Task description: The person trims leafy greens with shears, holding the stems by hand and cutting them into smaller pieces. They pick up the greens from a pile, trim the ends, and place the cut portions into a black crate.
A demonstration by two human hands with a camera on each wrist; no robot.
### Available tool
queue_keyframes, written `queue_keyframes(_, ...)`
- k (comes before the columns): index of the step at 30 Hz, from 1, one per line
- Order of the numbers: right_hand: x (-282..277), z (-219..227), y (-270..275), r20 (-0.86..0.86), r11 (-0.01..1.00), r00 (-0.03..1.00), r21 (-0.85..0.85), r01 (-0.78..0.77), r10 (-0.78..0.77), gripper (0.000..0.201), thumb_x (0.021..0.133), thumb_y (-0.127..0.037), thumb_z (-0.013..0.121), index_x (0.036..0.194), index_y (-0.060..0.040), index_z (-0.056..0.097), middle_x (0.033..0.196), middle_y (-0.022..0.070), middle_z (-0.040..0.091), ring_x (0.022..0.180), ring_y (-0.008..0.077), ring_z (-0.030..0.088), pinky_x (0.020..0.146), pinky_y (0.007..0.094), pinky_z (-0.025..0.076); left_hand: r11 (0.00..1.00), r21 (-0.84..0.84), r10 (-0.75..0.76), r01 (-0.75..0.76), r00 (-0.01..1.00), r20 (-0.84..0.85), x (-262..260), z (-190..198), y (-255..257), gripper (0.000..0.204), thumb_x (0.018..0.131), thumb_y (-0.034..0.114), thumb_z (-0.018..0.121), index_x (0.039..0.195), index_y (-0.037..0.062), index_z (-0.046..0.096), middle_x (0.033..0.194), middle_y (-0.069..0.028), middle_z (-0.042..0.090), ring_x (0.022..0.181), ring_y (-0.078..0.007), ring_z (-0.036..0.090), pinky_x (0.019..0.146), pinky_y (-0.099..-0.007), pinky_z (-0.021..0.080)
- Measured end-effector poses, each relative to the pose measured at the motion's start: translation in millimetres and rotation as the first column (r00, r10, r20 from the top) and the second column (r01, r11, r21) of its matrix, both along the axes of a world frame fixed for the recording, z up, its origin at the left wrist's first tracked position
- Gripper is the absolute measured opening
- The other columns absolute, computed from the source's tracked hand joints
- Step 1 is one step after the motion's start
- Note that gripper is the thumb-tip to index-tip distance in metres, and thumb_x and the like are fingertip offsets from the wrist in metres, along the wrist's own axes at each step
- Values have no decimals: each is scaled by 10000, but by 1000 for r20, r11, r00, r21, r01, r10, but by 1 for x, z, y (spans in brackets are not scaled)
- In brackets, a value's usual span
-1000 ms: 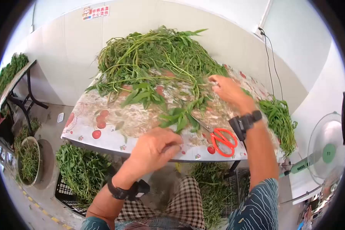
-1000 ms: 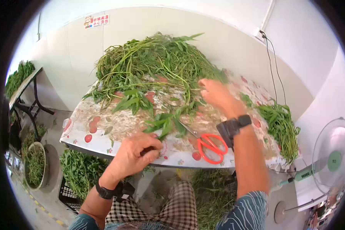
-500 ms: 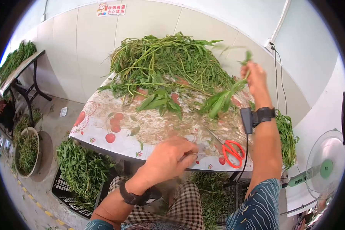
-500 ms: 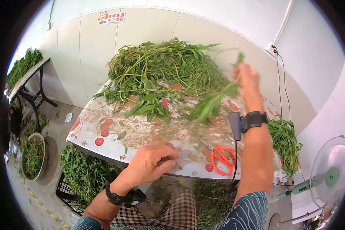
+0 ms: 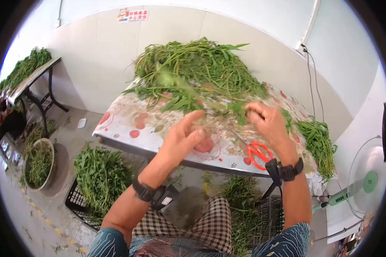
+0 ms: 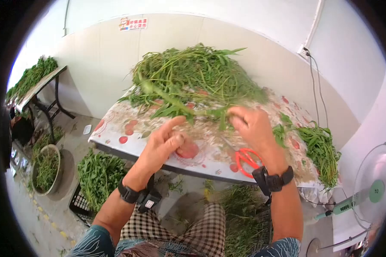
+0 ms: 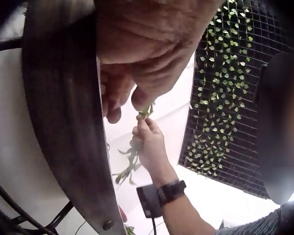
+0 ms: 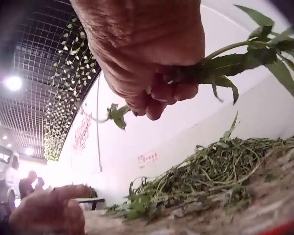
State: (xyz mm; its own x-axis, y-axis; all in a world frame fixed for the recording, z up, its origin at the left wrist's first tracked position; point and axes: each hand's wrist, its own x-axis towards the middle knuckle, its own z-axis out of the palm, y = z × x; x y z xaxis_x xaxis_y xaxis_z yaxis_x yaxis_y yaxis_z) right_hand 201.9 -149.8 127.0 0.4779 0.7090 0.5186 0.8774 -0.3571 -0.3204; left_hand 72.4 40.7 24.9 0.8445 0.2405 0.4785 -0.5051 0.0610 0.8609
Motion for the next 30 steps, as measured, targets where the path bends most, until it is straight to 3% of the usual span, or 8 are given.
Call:
queue_keyframes(2,-10,-19,-5,67,999,997,-43,-26,29,184,759,-113,572,916,-36,631,813,146,637,692,275,609,625,348,464,990,-142,-28,24,999,-27,-7,1,5,419,869,253,582,1197,14,478,695,-23,564,615,-103,535,576,-235,446)
queue_keyframes(6,-2,-40,-25,227,995,971,-76,-57,73,167,734,-82,587,887,-61,650,838,136,644,724,297,611,644,359,476,926,-342,-147,160,987,65,-14,-6,12,271,891,205,542,1107,42,530,617,-9,509,556,-103,499,524,-238,413)
queue_keyframes(15,1,-37,-44,194,990,981,-142,17,11,171,739,-71,597,900,-52,649,908,118,652,787,292,612,700,348,487,954,-291,-87,74,996,-30,-31,5,0,238,832,38,485,1057,12,560,704,-6,556,596,-72,506,563,-219,403)
queue_keyframes(19,6,-36,-43,215,977,976,-210,24,22,198,737,-61,598,930,-43,635,900,116,652,791,288,608,712,357,482,979,-199,-34,34,999,4,-35,0,0,202,862,72,493,1037,13,573,754,-26,584,620,-83,521,578,-228,428)
queue_keyframes(22,21,-35,-39,427,983,891,-152,-101,157,218,737,-50,587,952,-41,618,904,117,646,770,298,598,713,371,476,988,-148,45,-39,998,37,-33,-11,6,188,895,127,494,1029,25,578,791,-42,590,647,-108,535,594,-249,448)
queue_keyframes(25,12,-30,-32,586,998,810,59,-25,-14,207,743,-57,568,946,-50,605,865,126,631,768,303,585,699,374,465,965,-218,147,-143,989,2,-31,-15,11,170,897,115,488,1010,28,579,831,-57,600,666,-119,548,598,-259,465)
queue_keyframes(28,-13,-36,-44,13,984,984,1,179,-179,186,745,-68,552,925,-56,599,822,134,608,770,314,569,702,380,454,902,-399,180,-165,984,-1,-39,-10,9,160,900,106,476,1001,31,575,916,-98,617,750,-153,594,598,-275,490)
queue_keyframes(30,-25,-41,-55,-40,964,985,-217,155,-167,182,747,-78,547,920,-56,600,798,136,601,779,316,570,705,385,450,874,-458,168,-164,985,-31,-43,-15,12,166,900,94,466,1022,36,563,949,-112,615,783,-163,601,596,-277,494)
